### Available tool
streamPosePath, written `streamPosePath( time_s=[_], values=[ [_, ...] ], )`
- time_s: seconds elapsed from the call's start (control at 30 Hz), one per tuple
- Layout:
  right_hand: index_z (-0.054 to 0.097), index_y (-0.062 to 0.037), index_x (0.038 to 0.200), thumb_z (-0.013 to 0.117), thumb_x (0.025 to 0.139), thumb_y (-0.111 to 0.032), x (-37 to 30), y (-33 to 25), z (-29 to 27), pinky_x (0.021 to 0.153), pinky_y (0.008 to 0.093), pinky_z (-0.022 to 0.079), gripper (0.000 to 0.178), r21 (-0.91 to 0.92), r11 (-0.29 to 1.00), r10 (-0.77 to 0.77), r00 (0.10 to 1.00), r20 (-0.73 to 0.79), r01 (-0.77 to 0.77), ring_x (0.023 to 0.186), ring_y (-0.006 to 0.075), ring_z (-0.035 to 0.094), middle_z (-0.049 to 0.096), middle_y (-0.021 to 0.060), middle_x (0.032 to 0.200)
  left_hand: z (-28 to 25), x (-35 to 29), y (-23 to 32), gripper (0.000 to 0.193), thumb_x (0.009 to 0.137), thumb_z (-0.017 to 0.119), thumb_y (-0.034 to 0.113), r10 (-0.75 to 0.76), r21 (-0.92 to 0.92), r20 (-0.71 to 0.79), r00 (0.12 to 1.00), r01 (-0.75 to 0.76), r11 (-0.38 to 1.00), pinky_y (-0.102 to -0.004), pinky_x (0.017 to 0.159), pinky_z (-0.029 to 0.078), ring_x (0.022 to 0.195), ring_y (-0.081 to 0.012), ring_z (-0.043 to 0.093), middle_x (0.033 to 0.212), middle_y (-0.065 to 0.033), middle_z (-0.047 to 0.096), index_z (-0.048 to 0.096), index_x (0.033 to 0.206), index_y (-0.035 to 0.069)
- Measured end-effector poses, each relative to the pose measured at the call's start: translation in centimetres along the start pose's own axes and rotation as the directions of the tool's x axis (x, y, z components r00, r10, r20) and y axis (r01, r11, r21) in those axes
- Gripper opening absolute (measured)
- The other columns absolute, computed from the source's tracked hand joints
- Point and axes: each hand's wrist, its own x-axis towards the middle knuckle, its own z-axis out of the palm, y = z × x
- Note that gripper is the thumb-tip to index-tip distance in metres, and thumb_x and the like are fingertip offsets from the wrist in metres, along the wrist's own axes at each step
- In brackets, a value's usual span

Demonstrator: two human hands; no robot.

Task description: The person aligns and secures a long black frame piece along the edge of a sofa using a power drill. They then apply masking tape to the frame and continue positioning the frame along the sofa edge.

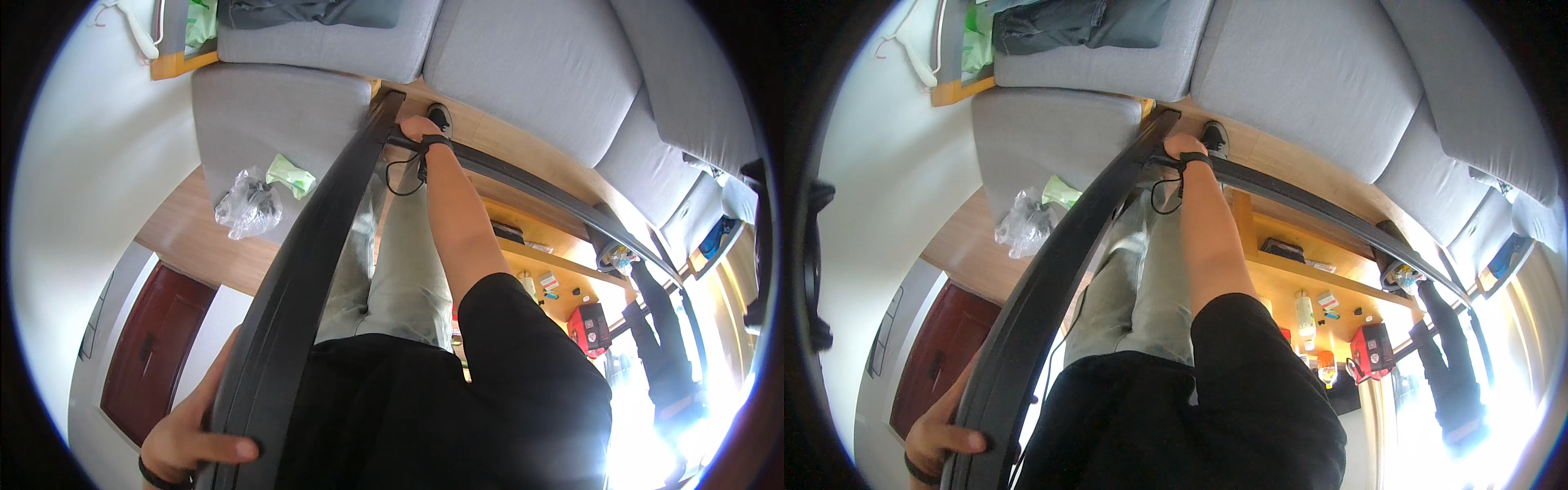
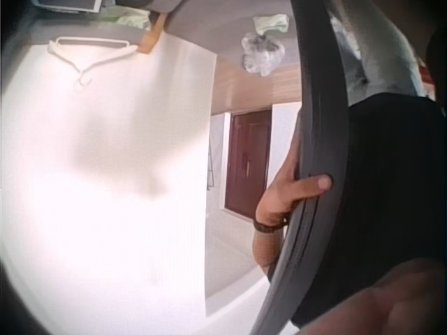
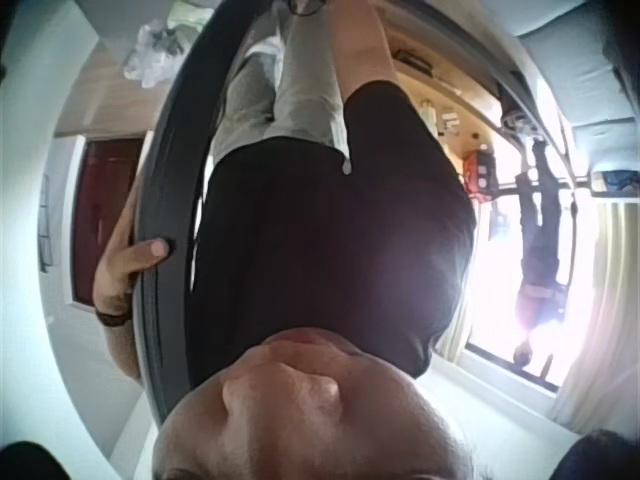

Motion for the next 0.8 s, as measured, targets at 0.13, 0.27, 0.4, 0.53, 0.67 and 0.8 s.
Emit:
streamPosePath(
  time_s=[0.13, 0.27, 0.4, 0.53, 0.67, 0.8],
  values=[
    [0.069, -0.0021, 0.121, 0.046, 0.090, -0.027, -0.1, 0.3, 0.3, 0.105, 0.0465, 0.044, 0.046, 0.014, 0.999, 0.049, 0.999, 0.000, -0.049, 0.129, 0.0399, 0.054, 0.059, 0.0215, 0.137, 2.1, -0.2, -1.2, 0.127, 0.035, 0.074, 0.015, -0.011, -0.199, -0.179, 0.984, -0.025, 0.980, -0.0323, 0.120, 0.016, 0.137, -0.0336, 0.041, 0.144, -0.0199, 0.049, 0.032, 0.154, 0.001],
    [0.070, 0.0025, 0.114, 0.044, 0.092, -0.022, -2.5, -0.6, -0.8, 0.101, 0.0495, 0.046, 0.042, 0.026, 0.997, 0.073, 0.997, -0.017, -0.072, 0.122, 0.0425, 0.058, 0.060, 0.0267, 0.130, 2.5, -0.1, -1.3, 0.131, 0.029, 0.073, 0.023, -0.038, -0.178, -0.237, 0.971, -0.005, 0.984, -0.0332, 0.120, 0.019, 0.137, -0.0319, 0.041, 0.142, -0.0164, 0.051, 0.035, 0.153, 0.004],
    [0.071, 0.0069, 0.103, 0.045, 0.089, -0.009, -3.1, -1.2, -1.5, 0.091, 0.0529, 0.051, 0.033, -0.101, 0.992, -0.080, 0.993, -0.085, 0.072, 0.111, 0.0447, 0.063, 0.064, 0.0320, 0.119, 1.8, 0.2, -0.7, 0.099, 0.047, 0.076, 0.022, 0.092, -0.102, -0.130, 0.987, -0.105, 0.989, -0.0312, 0.122, 0.010, 0.143, -0.0294, 0.037, 0.155, -0.0208, 0.037, 0.053, 0.143, 0.005],
    [0.070, 0.0002, 0.113, 0.043, 0.091, -0.012, -1.8, -0.7, -2.0, 0.098, 0.0497, 0.048, 0.037, -0.366, 0.922, -0.071, 0.984, 0.163, 0.127, 0.120, 0.0417, 0.059, 0.060, 0.0261, 0.131, 1.3, -0.5, 0.7, 0.105, 0.058, 0.080, 0.024, 0.142, -0.218, 0.060, 0.988, -0.126, 0.968, -0.0312, 0.113, 0.031, 0.128, -0.0267, 0.051, 0.141, -0.0164, 0.053, 0.038, 0.150, -0.003],
    [0.071, 0.0014, 0.110, 0.044, 0.089, -0.013, -1.2, -0.3, -2.4, 0.094, 0.0498, 0.051, 0.037, -0.431, 0.871, -0.168, 0.967, 0.191, 0.237, 0.117, 0.0428, 0.061, 0.061, 0.0274, 0.127, 1.0, -0.9, 2.0, 0.113, 0.049, 0.076, 0.020, 0.104, -0.228, 0.030, 0.994, -0.095, 0.969, -0.0298, 0.113, 0.029, 0.129, -0.0266, 0.049, 0.140, -0.0156, 0.052, 0.035, 0.150, -0.007],
    [0.065, 0.0030, 0.116, 0.041, 0.092, -0.012, -0.7, 0.1, -2.5, 0.091, 0.0500, 0.051, 0.037, -0.349, 0.922, -0.134, 0.984, 0.114, 0.166, 0.111, 0.0440, 0.062, 0.062, 0.0304, 0.122, 0.8, 0.1, 2.2, 0.114, 0.050, 0.078, 0.021, 0.174, -0.247, 0.061, 0.983, -0.154, 0.957, -0.0288, 0.113, 0.028, 0.130, -0.0256, 0.048, 0.141, -0.0150, 0.052, 0.034, 0.151, -0.006]
  ],
)
